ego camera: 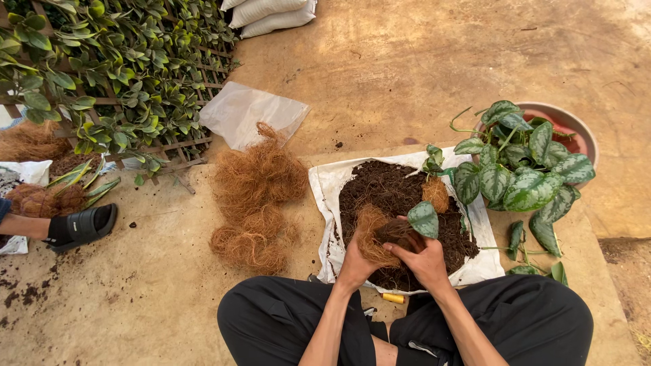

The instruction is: The person sits on the floor and wraps a small plant's root ball with coconut coir fiber. They pull strands from a pile, wrap them around the roots, and secure the bundle with a small rubber band.

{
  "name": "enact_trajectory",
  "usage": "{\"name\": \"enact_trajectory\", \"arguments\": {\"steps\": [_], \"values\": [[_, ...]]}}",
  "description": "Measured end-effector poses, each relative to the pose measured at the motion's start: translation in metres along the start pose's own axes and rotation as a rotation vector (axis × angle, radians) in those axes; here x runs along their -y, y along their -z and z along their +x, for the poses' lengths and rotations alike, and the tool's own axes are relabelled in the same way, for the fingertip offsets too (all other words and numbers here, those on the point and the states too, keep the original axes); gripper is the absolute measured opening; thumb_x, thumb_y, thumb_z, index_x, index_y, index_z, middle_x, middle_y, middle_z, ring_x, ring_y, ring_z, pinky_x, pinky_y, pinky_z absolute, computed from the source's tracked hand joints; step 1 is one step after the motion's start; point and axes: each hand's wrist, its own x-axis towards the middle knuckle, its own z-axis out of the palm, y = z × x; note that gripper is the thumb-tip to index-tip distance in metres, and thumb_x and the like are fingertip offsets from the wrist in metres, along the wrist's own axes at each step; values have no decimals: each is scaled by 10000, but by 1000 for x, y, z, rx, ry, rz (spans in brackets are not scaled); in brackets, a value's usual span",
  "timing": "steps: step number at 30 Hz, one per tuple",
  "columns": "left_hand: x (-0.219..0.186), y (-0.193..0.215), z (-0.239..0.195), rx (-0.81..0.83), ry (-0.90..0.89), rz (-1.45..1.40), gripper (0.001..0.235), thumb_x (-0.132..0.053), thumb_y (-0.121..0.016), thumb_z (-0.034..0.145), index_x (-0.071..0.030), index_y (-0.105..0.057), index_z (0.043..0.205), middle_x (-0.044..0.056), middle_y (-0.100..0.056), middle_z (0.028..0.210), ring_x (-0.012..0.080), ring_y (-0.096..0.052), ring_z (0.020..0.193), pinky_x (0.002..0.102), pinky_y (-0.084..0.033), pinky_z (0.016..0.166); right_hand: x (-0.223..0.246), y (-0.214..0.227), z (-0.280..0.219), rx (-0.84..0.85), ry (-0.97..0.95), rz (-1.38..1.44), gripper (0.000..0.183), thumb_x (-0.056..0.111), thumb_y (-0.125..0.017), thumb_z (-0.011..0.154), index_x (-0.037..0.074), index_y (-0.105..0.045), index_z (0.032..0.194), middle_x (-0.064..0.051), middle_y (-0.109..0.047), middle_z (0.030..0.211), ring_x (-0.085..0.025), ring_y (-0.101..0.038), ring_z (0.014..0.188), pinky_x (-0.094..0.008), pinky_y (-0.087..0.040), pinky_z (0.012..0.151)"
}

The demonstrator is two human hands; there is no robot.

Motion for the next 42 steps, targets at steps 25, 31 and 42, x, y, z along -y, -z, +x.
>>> {"name": "enact_trajectory", "arguments": {"steps": [25,31,42], "values": [[7,2,3,-180,-86,-1,786,-165,-905,731,-48,-447,1360,134,-640,1300,239,-678,1194,387,-539,1039,-30,14,13,-218,-46,-5,478,274,-614,968,-44,-637,1324,-160,-660,1341,-242,-652,1205,-392,-523,1074],[1,1,3,-193,-118,69,788,-126,-909,739,-23,-458,1377,158,-640,1283,249,-668,1186,386,-546,1056,-34,-4,9,46,-416,456,766,536,-563,906,68,-425,1495,-146,-525,1484,-264,-480,1375,-469,-356,1148],[0,-3,2,-260,-91,288,733,-211,-900,718,-54,-481,1300,154,-640,1225,271,-659,1171,442,-543,1030,-22,-11,4,190,-384,737,978,547,-655,855,15,-273,1581,-165,-407,1552,-297,-384,1416,-508,-328,1154]]}}
